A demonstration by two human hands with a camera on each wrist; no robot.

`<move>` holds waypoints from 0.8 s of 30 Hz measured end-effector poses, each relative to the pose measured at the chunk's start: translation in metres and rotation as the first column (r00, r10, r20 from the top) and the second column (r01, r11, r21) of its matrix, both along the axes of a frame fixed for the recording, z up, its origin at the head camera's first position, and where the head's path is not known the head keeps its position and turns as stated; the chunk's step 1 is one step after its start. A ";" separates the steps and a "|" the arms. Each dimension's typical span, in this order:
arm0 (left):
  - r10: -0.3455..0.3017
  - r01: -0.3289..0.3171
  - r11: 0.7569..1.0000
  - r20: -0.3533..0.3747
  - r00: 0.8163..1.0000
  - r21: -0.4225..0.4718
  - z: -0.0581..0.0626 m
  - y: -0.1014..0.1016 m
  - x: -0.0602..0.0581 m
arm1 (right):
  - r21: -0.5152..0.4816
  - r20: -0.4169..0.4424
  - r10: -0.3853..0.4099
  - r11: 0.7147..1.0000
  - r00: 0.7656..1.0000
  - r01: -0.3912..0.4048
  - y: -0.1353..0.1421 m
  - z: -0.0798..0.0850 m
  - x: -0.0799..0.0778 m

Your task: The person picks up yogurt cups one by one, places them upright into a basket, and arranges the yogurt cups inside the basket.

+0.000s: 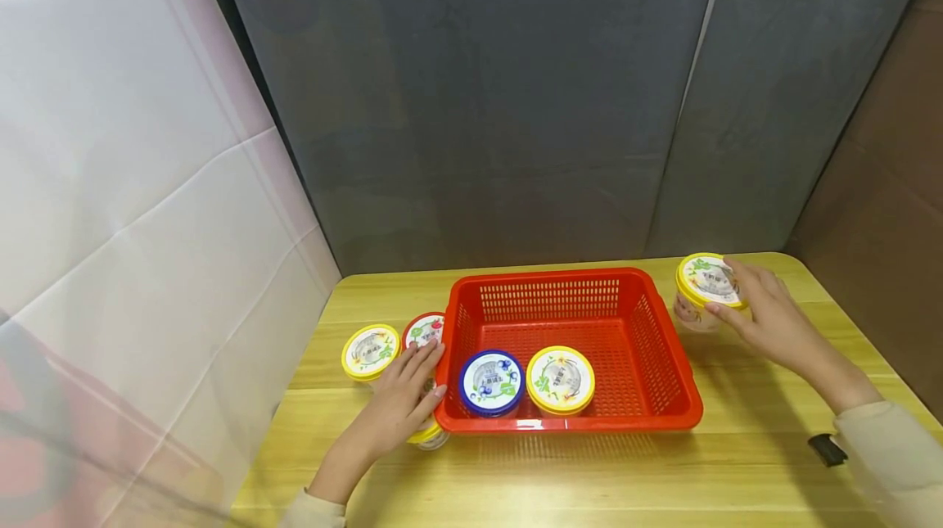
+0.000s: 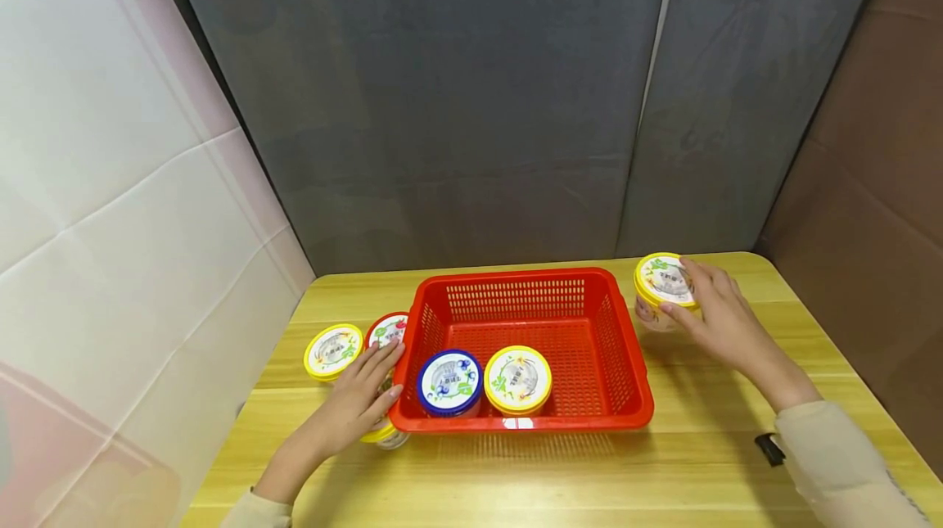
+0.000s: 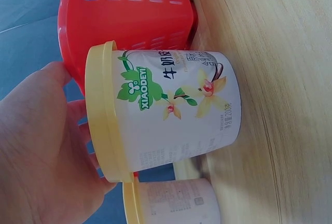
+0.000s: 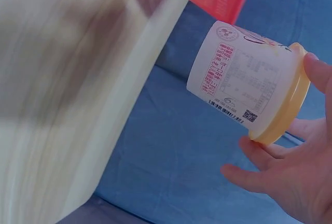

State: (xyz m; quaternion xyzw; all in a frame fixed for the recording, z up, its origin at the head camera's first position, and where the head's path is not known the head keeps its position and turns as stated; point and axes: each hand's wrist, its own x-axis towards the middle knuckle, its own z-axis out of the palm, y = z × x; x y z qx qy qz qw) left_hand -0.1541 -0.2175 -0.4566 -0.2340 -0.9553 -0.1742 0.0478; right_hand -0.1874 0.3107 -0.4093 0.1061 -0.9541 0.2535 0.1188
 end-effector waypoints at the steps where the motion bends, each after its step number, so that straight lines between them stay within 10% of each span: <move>1: 0.001 -0.001 1.000 0.003 1.000 0.000 0.000 0.000 0.000 | -0.001 0.003 -0.002 1.000 1.000 0.002 -0.001 0.002 0.001; 24: 0.013 -0.013 1.000 0.020 1.000 -0.010 0.002 0.000 0.000 | -0.072 -0.045 0.076 0.994 0.996 -0.079 -0.042 0.023 0.000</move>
